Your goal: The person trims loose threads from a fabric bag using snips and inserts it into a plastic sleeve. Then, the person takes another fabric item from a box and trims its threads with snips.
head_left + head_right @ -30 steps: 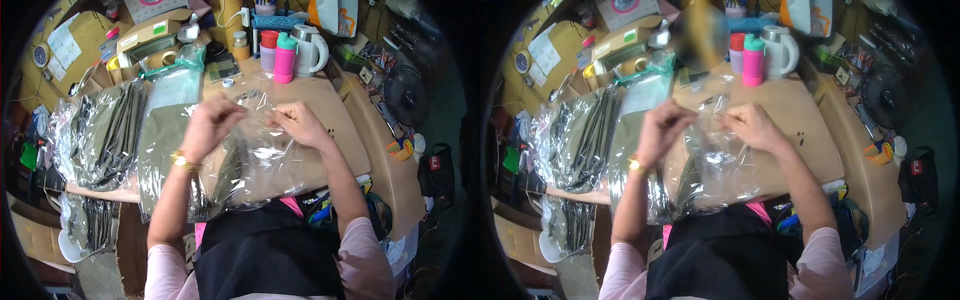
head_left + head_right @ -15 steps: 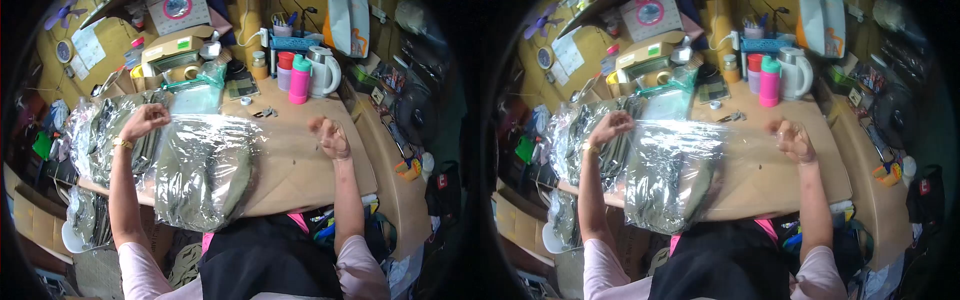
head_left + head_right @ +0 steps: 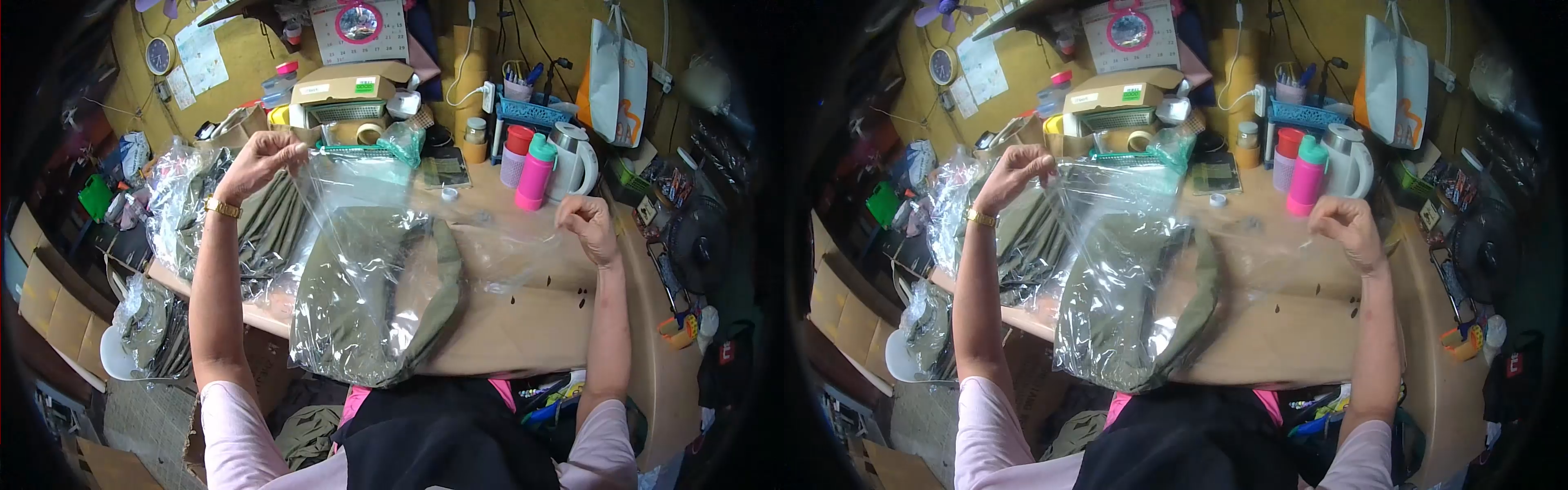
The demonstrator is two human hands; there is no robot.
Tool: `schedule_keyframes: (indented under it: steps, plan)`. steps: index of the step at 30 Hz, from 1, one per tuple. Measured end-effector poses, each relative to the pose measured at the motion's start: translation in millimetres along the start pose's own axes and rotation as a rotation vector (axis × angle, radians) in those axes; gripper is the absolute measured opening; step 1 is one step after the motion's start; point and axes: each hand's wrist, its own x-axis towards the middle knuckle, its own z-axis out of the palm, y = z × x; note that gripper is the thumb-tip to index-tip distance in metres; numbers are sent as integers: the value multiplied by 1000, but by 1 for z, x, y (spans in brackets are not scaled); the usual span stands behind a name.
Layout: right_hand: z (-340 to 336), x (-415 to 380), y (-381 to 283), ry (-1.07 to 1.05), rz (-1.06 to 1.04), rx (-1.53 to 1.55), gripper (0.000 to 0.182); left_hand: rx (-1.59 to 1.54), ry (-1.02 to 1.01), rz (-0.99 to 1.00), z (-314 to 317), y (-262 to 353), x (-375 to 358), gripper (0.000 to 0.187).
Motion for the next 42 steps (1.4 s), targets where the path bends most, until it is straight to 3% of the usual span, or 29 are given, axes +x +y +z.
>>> schedule_keyframes:
  steps: [2,4,6,8,11,14,16,18,19,21,24,26,27,28,29,30,32,34,36,38,39,42]
  plan:
    - [-4,1,4,-47,-115,132,31,-67,-12,24,3,-6,0,30]
    - [-9,0,9,-89,-230,260,33,-181,145,208,16,-9,0,30]
    - [-14,-3,15,-73,-279,264,40,-435,113,340,24,-10,0,29]
    - [-21,-10,14,-76,-209,250,41,-658,79,483,39,-4,-1,32]
    - [-29,-19,4,-97,-56,-36,44,-655,-26,524,37,-6,-1,39]
    - [-35,-26,-3,-102,-44,-49,43,-698,-25,572,45,15,-1,45]
    - [-30,-28,-16,-98,-29,-112,43,-649,-87,529,40,18,-2,42]
    - [-32,-29,-18,-97,-18,-176,44,-111,12,285,21,28,-13,41]
    - [-38,-32,-13,-74,-20,-243,43,143,44,287,18,36,-16,40]
    - [-44,-36,-1,-50,-22,-310,43,238,99,303,17,39,-19,40]
    - [-38,-43,17,-74,-85,-113,33,351,142,303,18,31,-21,35]
    - [-11,-42,22,107,-221,320,28,-226,218,366,35,16,-18,35]
    - [9,-39,17,107,-221,321,28,-547,236,388,45,0,-15,35]
    - [33,-34,10,322,-217,662,25,-546,235,387,54,4,-16,35]
    - [45,-32,7,539,-207,1002,22,-877,246,347,68,10,-18,33]
    - [46,-32,13,541,-208,1003,22,-1208,254,299,83,16,-17,33]
    - [46,-31,33,165,-346,1257,20,-1321,194,366,108,40,-15,32]
    - [56,-28,20,133,-262,1159,25,-1230,531,228,130,56,-12,30]
    - [73,-29,6,287,-6,661,24,-910,209,407,158,48,-6,40]
    - [103,-28,-2,261,-145,324,23,-409,261,224,205,80,-6,64]
    - [118,-27,-3,262,-225,174,26,-322,146,125,216,89,-9,78]
    - [147,-31,-20,224,-208,2,34,-197,101,200,250,70,-4,88]
